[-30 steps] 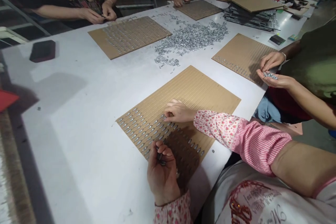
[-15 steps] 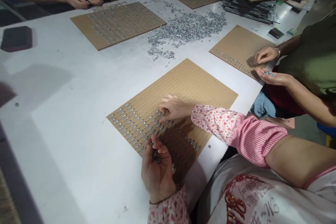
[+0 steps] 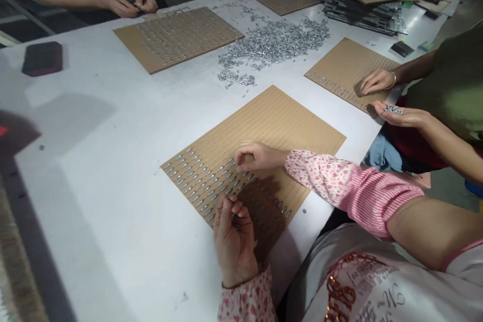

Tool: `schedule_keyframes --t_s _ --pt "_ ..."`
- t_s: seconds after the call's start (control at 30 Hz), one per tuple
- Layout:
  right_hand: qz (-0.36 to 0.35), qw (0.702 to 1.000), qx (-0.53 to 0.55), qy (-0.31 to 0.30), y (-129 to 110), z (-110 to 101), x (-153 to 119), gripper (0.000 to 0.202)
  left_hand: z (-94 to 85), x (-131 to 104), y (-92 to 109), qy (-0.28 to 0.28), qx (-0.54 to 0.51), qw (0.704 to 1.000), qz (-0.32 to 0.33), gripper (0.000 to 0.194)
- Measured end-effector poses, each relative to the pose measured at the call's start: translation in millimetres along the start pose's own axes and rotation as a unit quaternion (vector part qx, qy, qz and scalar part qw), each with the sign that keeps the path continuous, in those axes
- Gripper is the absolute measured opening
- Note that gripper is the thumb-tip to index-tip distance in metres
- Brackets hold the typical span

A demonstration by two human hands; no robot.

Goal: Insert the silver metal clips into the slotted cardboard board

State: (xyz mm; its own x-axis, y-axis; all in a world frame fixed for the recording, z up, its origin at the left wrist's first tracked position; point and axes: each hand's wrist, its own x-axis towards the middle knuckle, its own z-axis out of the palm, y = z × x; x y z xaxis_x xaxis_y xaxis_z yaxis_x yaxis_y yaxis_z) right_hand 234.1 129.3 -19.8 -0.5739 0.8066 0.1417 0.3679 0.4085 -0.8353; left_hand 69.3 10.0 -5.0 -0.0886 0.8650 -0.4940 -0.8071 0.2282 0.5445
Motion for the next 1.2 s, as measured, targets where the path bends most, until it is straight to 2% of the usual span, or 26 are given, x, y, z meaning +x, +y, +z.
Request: schedule_keyframes --t_s 0.1,0.2,0.3,0.4,0.47,0.53,0.63,0.7,0.8,0.9,1.03,1.13,1.2 --pt "-0.004 0.990 0.127 -0.064 -22 6 -11 0.029 0.3 -1 -5 -0.004 0.008 1.000 -0.018 0.011" --pt "-0.005 0.979 0.177 -0.101 -44 12 -18 0.022 4.4 -3 -7 -0.025 0.012 0.999 -0.019 0.014" --pt "0.004 0.969 0.234 -0.084 -53 20 -14 0.019 11.1 -3 -2 -0.030 0.007 0.999 -0.010 0.013" --pt "0.020 0.954 0.296 -0.031 -47 22 5 0.017 17.1 2 10 0.004 -0.018 1.000 -0.006 0.010" --pt "0.045 0.964 0.261 0.011 -37 19 23 0.015 18.6 7 19 0.020 -0.046 0.999 -0.012 0.018" --pt "0.056 0.989 0.134 0.017 -27 14 41 0.012 17.1 11 25 0.031 -0.075 0.997 -0.016 0.022" --pt "0.044 0.997 -0.060 -0.029 -14 10 61 0.012 10.0 14 27 0.055 -0.109 0.992 -0.044 0.023" --pt "0.053 0.990 -0.115 -0.059 -8 12 68 0.012 4.0 15 25 0.066 -0.125 0.988 -0.068 0.025" --pt "0.069 0.984 -0.150 -0.071 -4 18 70 0.013 -2.7 15 21 0.054 -0.144 0.987 -0.055 0.018" --pt "0.041 0.979 -0.192 -0.056 -2 23 70 0.011 -4.5 16 18 0.017 -0.145 0.989 -0.035 0.006" --pt "0.011 0.974 -0.222 -0.040 0 25 73 0.007 -2.1 15 18 0.041 -0.144 0.987 -0.053 0.009" --pt "0.039 0.980 -0.191 -0.023 -1 23 73 0.003 -1.1 15 17 0.055 -0.148 0.986 -0.057 0.013" --pt "0.058 0.992 -0.114 -0.024 -7 21 67 0.008 -0.9 14 15 0.055 -0.150 0.986 -0.049 0.011"
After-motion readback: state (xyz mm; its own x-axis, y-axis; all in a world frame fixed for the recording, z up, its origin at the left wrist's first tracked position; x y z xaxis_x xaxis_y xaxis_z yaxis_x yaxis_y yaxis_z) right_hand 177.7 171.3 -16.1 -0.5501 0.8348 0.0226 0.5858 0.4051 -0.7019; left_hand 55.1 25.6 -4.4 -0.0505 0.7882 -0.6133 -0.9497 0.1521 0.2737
